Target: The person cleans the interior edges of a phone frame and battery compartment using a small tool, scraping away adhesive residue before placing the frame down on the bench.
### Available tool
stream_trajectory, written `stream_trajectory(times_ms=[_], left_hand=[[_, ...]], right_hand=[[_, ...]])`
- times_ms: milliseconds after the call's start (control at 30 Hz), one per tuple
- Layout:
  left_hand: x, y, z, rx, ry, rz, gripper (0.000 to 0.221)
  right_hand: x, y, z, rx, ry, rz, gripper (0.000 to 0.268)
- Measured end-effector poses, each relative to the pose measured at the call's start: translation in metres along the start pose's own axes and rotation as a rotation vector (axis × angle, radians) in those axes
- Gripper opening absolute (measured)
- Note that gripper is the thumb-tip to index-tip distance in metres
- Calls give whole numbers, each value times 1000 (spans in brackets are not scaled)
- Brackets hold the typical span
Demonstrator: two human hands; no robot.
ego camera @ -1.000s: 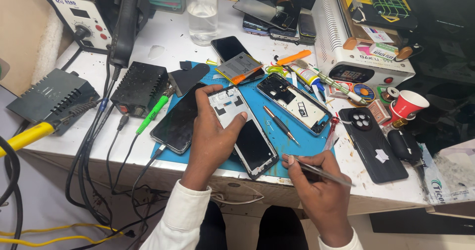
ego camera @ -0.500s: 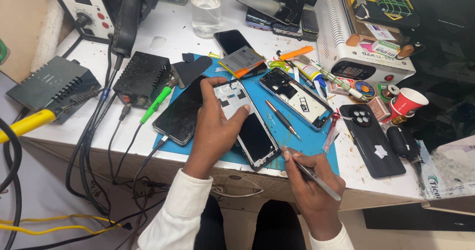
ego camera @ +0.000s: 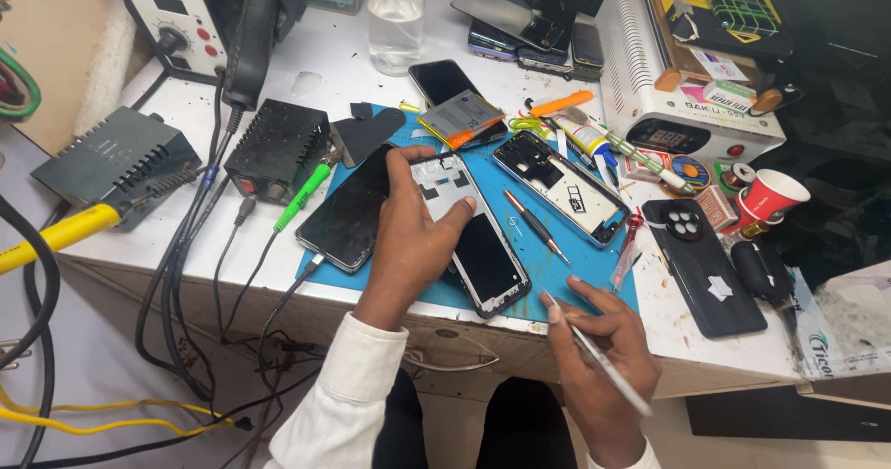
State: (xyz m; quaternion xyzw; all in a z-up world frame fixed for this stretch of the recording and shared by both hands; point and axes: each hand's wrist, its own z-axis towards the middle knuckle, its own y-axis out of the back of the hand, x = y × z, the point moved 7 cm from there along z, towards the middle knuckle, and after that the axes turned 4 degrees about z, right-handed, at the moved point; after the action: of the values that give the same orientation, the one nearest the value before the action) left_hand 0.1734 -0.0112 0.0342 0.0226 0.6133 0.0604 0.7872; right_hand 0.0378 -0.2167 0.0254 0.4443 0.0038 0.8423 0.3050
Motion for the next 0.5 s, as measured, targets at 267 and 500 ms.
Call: stream_trajectory(times_ms=[267,500], left_hand=[[0,1,-3,-18,-23,-1,59],[0,2,-2,-34,26,33,60]], right_hand=[[-16,25,46,119,-361,-275,28],[17,8,89,364,-68,-794,28]])
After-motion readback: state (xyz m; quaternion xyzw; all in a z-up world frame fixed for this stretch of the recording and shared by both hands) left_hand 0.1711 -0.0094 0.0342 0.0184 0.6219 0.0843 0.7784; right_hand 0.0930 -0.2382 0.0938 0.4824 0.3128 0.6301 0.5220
